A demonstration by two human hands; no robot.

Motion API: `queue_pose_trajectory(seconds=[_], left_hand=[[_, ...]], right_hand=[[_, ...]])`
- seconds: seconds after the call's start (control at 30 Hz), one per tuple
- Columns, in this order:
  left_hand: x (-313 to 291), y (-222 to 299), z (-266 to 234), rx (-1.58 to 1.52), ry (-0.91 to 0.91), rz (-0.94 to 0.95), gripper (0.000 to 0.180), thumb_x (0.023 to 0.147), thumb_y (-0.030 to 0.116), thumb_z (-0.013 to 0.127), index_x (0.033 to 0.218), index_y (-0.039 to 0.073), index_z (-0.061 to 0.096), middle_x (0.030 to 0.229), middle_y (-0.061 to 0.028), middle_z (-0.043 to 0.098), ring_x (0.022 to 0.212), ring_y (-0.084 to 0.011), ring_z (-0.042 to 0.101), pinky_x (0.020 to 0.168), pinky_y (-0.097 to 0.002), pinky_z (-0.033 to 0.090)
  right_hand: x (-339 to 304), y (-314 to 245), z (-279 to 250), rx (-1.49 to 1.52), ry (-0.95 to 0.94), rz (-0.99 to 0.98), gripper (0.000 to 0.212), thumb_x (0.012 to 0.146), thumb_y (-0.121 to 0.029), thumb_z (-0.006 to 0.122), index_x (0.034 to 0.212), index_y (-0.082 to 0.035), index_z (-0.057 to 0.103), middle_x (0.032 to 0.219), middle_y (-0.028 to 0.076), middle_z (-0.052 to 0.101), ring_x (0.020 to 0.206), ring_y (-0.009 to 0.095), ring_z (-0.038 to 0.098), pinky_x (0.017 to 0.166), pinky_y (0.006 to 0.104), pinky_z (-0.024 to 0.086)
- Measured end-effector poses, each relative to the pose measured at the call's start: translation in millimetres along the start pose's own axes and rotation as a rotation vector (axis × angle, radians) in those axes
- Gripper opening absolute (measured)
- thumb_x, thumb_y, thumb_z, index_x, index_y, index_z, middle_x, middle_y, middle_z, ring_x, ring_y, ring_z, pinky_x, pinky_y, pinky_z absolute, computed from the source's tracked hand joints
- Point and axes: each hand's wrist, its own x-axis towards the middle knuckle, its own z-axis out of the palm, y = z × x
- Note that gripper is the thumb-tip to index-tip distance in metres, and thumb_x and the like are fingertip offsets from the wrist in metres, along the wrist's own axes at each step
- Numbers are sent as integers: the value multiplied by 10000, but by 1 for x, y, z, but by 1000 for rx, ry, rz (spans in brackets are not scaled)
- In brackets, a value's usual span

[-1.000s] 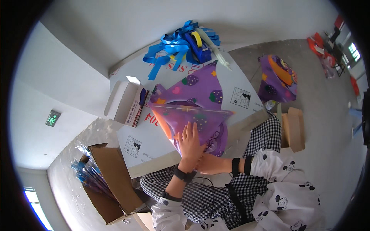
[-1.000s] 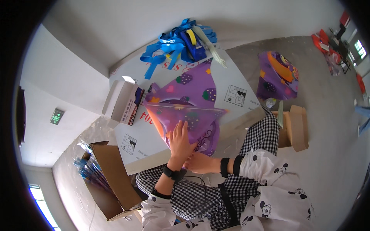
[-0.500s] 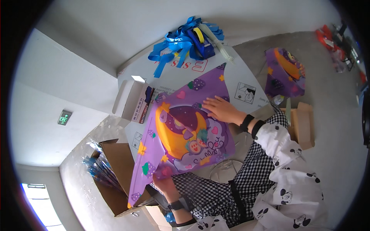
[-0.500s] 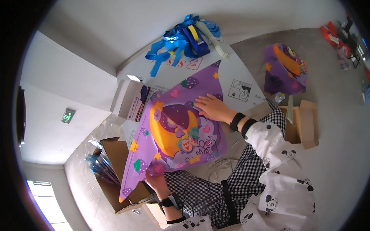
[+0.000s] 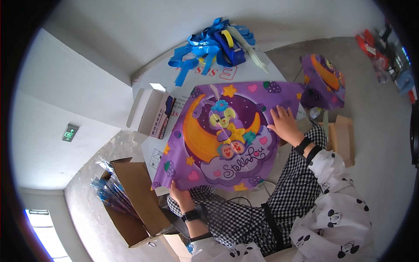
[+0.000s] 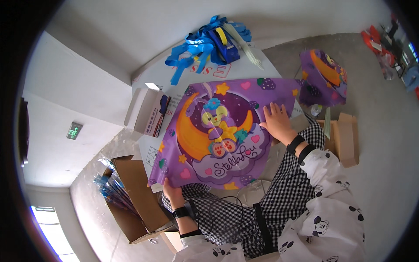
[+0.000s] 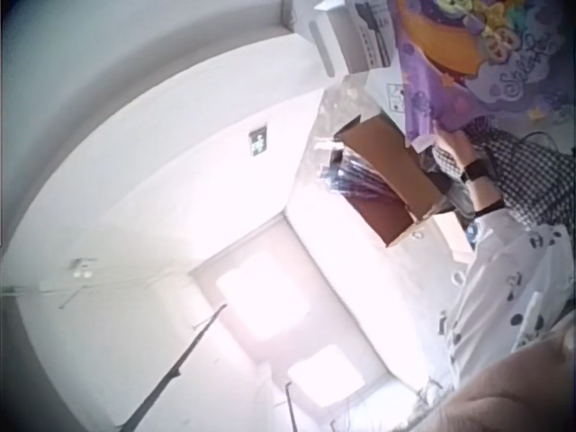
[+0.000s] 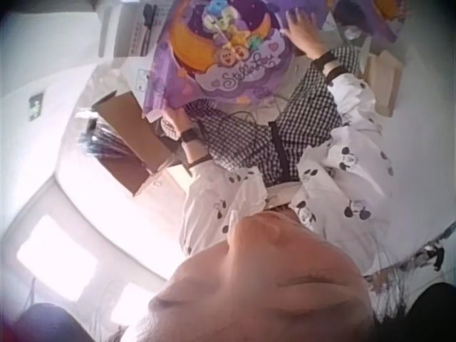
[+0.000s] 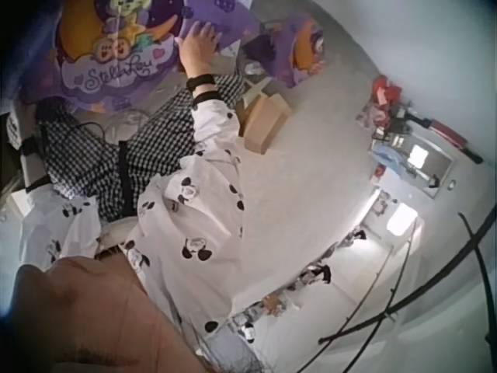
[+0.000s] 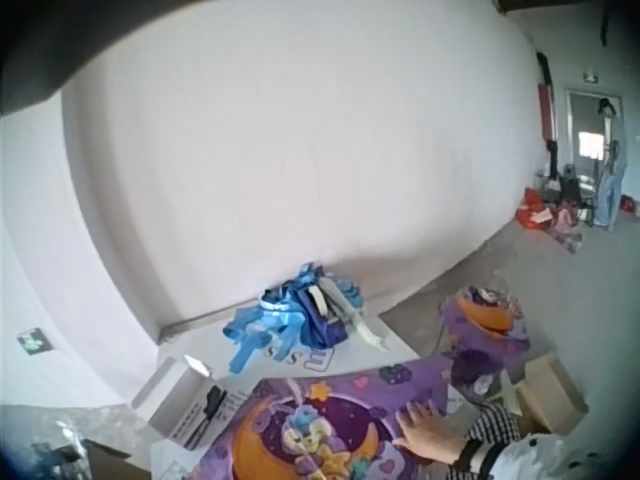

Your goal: Assembling and decorating a character-themed decorative item using tape, ribbons, and scissors.

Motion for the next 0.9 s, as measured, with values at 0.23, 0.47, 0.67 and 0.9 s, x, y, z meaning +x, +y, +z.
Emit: queue_pose_trajectory(seconds=[0.23, 0.47, 0.67, 0.9], left_hand=[[33, 43, -3, 252, -41, 180, 188, 931, 31, 537, 1112, 1, 581, 1078, -79, 636, 945, -217, 631, 839, -358, 522], [-52, -11, 111, 1450, -257, 1064, 663, 817, -8, 652, 1431, 51, 408, 1457, -163, 420, 1352, -327, 397, 1131, -462, 287], [-48, -72, 169, 1954, -932, 1027, 768, 885, 427, 653, 1502, 99, 334, 1573, -157, 266, 1470, -349, 209, 1173, -534, 187], [-35, -90, 157, 1892, -929, 1119, 779, 856, 448, 654, 1484, 86, 366, 1563, -151, 297, 1463, -324, 243, 1168, -561, 182]], right_hand=[[34, -23, 9, 36, 69, 63, 701, 846, -459, 676, 1360, -23, 483, 1386, 254, 481, 1316, 380, 433, 1094, 569, 304], [29, -62, -8, 286, 146, -57, 731, 856, -386, 689, 1437, -51, 400, 1487, 239, 359, 1386, 379, 349, 1111, 580, 280], [22, -82, 2, 243, -99, -419, 750, 877, -527, 636, 1484, -172, 377, 1572, 142, 262, 1444, 349, 257, 1138, 601, 221], [44, -76, 14, 217, -73, -380, 850, 828, -585, 662, 1509, -192, 338, 1584, 122, 239, 1459, 333, 229, 1127, 616, 224]])
